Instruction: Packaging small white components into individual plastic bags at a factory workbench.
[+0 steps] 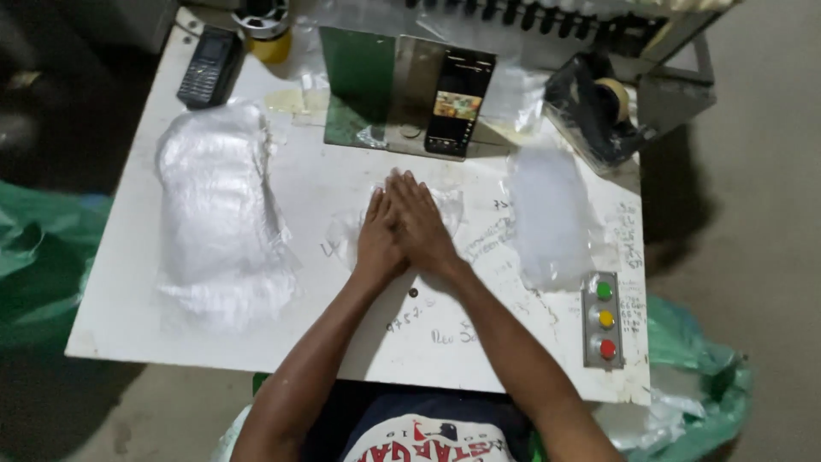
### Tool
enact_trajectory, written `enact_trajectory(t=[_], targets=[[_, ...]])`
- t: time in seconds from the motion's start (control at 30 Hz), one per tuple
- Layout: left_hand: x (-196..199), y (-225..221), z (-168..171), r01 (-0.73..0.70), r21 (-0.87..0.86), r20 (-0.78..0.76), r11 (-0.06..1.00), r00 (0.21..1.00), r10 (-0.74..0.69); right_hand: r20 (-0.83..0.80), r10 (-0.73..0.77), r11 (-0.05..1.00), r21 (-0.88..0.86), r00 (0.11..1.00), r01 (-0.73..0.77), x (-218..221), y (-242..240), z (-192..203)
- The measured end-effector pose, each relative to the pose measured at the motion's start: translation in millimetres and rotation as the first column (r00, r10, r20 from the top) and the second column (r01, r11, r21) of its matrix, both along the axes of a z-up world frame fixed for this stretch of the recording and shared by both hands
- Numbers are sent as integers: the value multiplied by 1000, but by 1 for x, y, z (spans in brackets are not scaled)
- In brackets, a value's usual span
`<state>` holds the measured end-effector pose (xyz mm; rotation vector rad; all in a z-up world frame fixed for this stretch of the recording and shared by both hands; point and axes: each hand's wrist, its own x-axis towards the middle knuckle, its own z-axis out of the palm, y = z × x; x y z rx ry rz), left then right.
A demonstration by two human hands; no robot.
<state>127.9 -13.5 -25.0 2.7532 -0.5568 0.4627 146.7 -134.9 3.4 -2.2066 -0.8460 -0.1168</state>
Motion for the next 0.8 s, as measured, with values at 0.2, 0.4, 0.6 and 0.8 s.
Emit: enact_trajectory(t=[0.2, 0.4, 0.6, 0.8], targets=[[-2, 20, -15, 56, -298, -159, 953, 981, -107, -647, 28, 909, 334, 762, 250, 21, -137, -13], [-79, 84, 21, -251, -96, -27, 963, 968, 250, -83, -872, 481, -320, 482, 816, 41, -272, -5], [-120, 84, 30, -135, -185, -38, 973, 991, 130, -391, -865, 492, -540, 314, 683, 18, -205, 77], [-134, 39, 49, -503, -742, -511, 444, 852, 111, -469, -719, 664, -244, 513, 707, -45, -167, 103]])
